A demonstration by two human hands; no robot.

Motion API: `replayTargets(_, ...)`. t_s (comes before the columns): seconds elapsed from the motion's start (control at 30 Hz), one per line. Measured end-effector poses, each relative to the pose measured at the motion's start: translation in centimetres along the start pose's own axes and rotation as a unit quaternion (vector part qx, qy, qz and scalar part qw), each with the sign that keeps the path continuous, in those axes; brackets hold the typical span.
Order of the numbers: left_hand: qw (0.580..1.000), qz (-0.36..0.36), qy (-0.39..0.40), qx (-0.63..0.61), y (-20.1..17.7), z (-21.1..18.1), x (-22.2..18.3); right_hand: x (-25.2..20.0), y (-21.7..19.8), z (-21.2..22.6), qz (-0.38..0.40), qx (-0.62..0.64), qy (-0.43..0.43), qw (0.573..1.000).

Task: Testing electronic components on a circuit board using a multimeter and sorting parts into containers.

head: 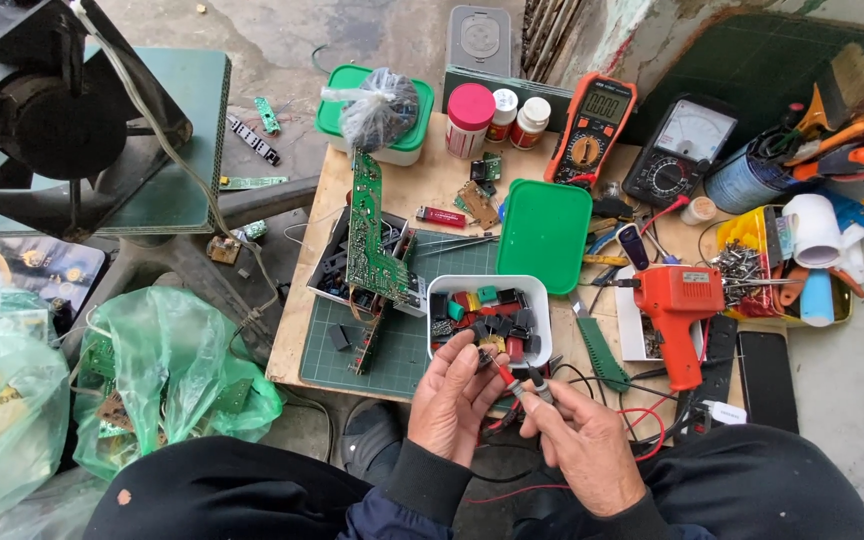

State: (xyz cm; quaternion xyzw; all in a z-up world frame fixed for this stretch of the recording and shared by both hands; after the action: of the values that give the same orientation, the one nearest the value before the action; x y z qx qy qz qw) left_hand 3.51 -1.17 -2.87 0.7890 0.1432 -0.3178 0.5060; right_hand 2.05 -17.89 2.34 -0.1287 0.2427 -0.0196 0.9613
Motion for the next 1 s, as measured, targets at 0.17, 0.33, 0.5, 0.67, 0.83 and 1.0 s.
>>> replayTargets(0.17, 0.998, -0.009, 0.042, 0.036, -0.9, 0.4, 0.8, -0.4, -0.5, 0.8, -0.069, -0.204, -0.146, 0.966)
replayTargets(0.33, 0.996, -0.006, 0.066, 0.056, -1.2, 0.5, 1.2, -1.4, 0.2, 1.6, -0.104, -0.358, -0.294, 0.880)
replayTargets(0.5, 0.997, -0.006, 0.067, 0.048, -1.3, 1.1, 1.5, -1.2, 0.4, 1.1, -0.085, -0.377, -0.257, 0.886)
replayTargets(0.67, 0.997, -0.004, 0.071, 0.040, -1.4, 1.3, 1.6, -0.8, 0.6, 0.9, -0.078, -0.366, -0.229, 0.899)
replayTargets(0.83, 0.996, -0.010, 0.073, 0.044, -1.5, 1.5, 1.8, -0.6, 0.8, 0.7, -0.052, -0.343, -0.208, 0.915)
replayTargets(1.0, 0.996, -0.008, 0.077, 0.037, -1.3, 1.3, 1.5, -0.6, 1.2, 0.5, -0.062, -0.353, -0.229, 0.905)
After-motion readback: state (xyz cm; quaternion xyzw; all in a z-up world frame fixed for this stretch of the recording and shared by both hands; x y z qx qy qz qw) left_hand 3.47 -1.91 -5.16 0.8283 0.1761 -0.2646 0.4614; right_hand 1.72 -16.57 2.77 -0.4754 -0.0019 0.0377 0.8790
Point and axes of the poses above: each hand's wrist, its own x-axis towards the middle knuckle, its own y-axis out of the palm, z = x × y, the point moved 5 cm from there along x, towards the middle knuckle, and after that the axes turned 1 degree about -y, right-handed, at the moved point
